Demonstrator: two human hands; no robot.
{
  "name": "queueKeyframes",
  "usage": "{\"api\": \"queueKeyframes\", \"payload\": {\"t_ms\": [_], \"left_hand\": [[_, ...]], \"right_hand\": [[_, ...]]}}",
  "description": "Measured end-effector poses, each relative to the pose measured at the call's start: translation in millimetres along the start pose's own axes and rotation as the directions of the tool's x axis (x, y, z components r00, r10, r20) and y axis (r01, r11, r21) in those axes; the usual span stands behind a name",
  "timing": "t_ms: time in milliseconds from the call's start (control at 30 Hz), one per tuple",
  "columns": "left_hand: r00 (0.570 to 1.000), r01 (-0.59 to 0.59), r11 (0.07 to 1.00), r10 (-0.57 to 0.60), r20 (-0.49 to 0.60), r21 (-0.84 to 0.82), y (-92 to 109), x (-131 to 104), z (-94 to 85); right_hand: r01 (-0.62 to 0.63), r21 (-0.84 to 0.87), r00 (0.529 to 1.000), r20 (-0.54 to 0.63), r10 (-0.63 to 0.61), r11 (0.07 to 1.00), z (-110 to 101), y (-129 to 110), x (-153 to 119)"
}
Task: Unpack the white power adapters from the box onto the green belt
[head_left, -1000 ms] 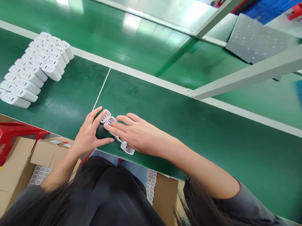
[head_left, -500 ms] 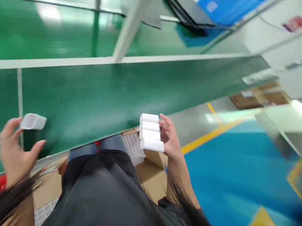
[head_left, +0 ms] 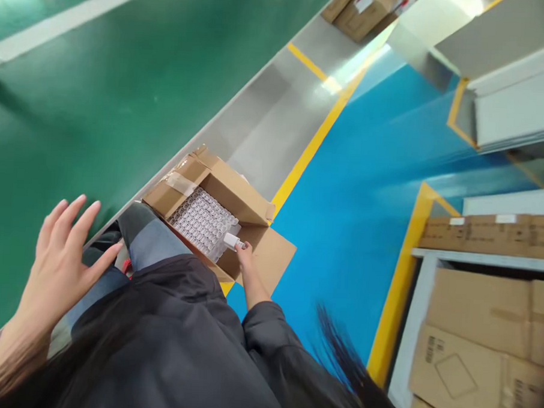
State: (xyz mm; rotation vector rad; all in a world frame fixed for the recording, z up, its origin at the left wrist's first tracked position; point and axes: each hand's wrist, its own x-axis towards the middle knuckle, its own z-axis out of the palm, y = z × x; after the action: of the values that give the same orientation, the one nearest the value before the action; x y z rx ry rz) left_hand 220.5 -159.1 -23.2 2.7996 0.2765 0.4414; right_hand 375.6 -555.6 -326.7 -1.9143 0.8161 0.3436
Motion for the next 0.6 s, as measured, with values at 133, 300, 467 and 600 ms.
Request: {"api": "queueKeyframes", "payload": {"t_ms": [133, 300, 467, 600], "left_hand": [[0.993, -0.085, 0.979, 0.069, 0.094, 0.185, 24.5, 60.9, 34.8], [0.982, -0.149, 0.972, 0.124, 0.144, 0.183, 44.9, 128.6, 57.6], [0.954, -0.254, 0.955, 0.222, 0.200, 0.152, 73.8, 203.4, 84.2], [0.906, -0.389, 0.912, 0.352, 0.236, 0.132, 93.0, 273.8, 113.4]], "right_hand": [[-0.180, -0.080, 0.983, -0.031, 0.178, 0.980, 20.2, 42.2, 11.8], [-0.284, -0.146, 0.959, -0.068, 0.277, 0.948, 41.2, 55.9, 35.1], [-0.311, -0.196, 0.948, -0.142, 0.286, 0.930, 53.8, 43.9, 82.8], [-0.324, -0.229, 0.940, -0.183, 0.287, 0.918, 60.1, 32.8, 123.9]]}}
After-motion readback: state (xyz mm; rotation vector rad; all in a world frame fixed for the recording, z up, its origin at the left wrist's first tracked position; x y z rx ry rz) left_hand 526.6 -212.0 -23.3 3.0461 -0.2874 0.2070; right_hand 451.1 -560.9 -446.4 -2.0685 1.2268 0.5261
